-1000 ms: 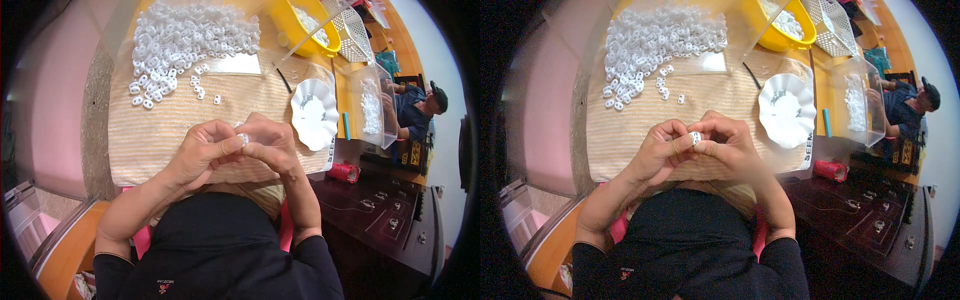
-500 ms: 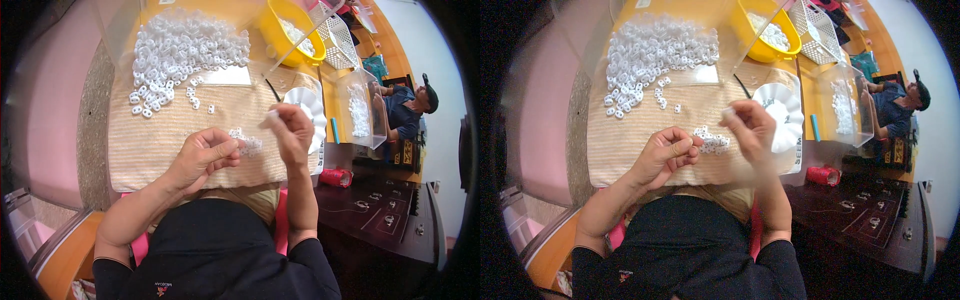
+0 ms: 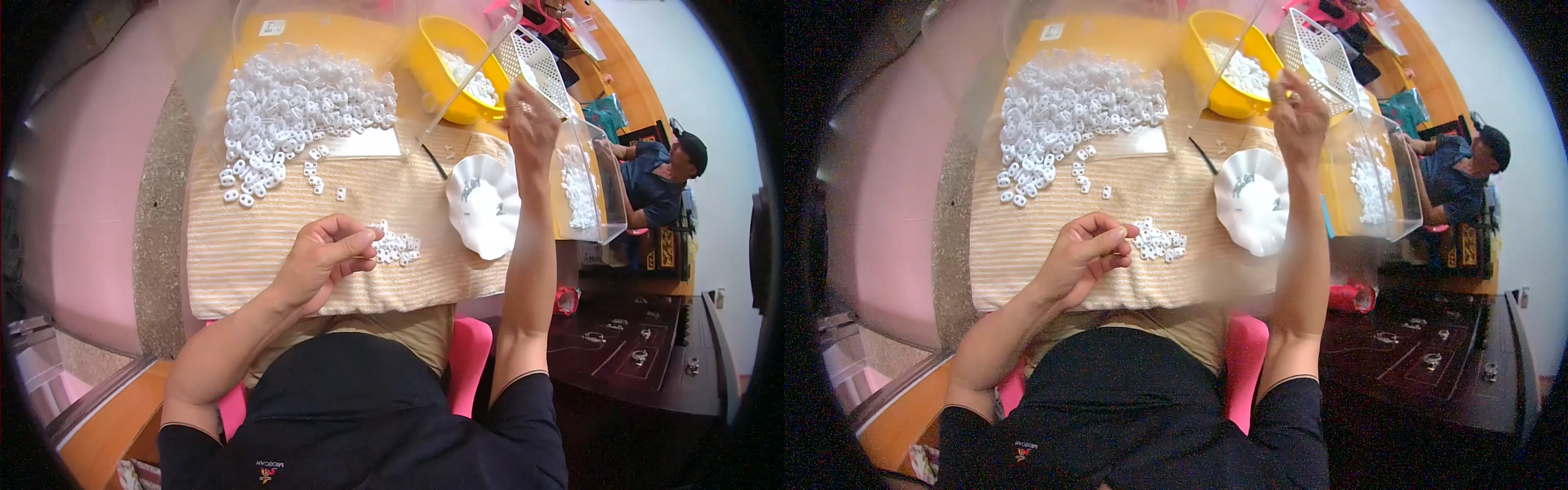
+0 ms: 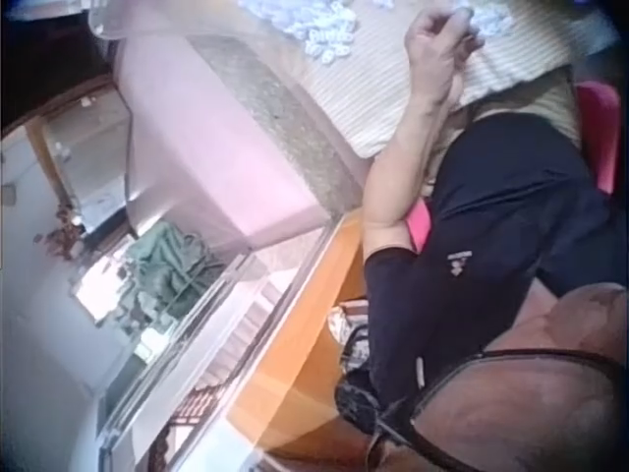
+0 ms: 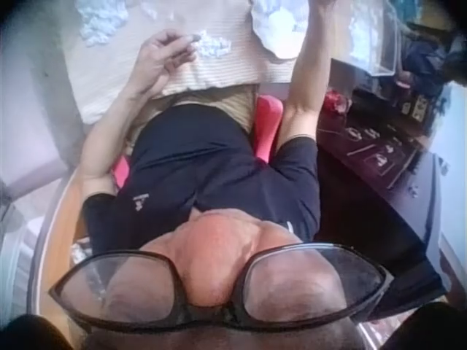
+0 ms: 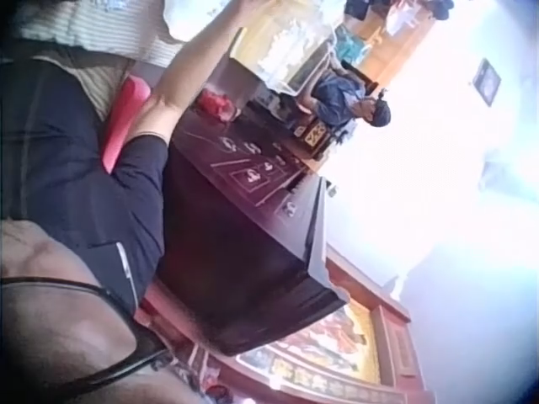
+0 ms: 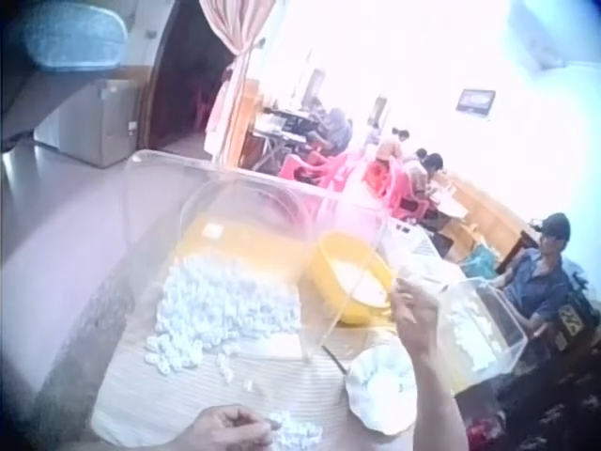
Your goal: Sorting small white plastic components by hand from a large container into a paper bowl.
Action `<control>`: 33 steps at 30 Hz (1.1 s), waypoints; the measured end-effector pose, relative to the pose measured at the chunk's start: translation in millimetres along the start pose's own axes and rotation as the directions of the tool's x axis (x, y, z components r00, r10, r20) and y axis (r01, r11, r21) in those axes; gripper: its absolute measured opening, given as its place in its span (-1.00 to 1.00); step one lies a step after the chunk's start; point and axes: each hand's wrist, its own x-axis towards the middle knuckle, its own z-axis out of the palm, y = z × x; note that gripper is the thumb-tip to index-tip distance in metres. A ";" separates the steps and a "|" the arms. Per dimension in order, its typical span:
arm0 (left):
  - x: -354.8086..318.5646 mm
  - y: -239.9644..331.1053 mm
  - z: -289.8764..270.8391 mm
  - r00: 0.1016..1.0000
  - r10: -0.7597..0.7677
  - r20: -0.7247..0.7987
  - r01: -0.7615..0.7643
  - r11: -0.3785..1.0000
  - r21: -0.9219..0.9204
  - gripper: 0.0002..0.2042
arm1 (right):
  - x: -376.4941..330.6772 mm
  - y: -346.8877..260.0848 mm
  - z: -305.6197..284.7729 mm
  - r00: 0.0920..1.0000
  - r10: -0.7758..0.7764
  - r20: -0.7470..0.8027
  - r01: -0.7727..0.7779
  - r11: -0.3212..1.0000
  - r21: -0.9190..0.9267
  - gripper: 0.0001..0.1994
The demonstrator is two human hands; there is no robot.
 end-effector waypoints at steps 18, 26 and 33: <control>1.4 1.5 -1.9 0.996 0.088 -0.002 -0.088 0.995 0.043 -0.93 | -83.2 -29.9 105.0 0.808 -0.208 0.551 0.334 0.932 -0.140 -0.86; -4.1 5.8 0.6 0.996 0.086 -0.016 -0.085 0.995 0.058 -0.90 | -68.3 -35.6 142.0 0.785 -0.110 0.610 0.399 0.843 -0.361 -0.79; -3.4 7.4 0.2 0.994 0.108 -0.008 -0.107 0.993 0.056 -0.91 | -68.9 -29.1 149.4 0.776 -0.049 0.629 0.383 0.829 -0.407 -0.74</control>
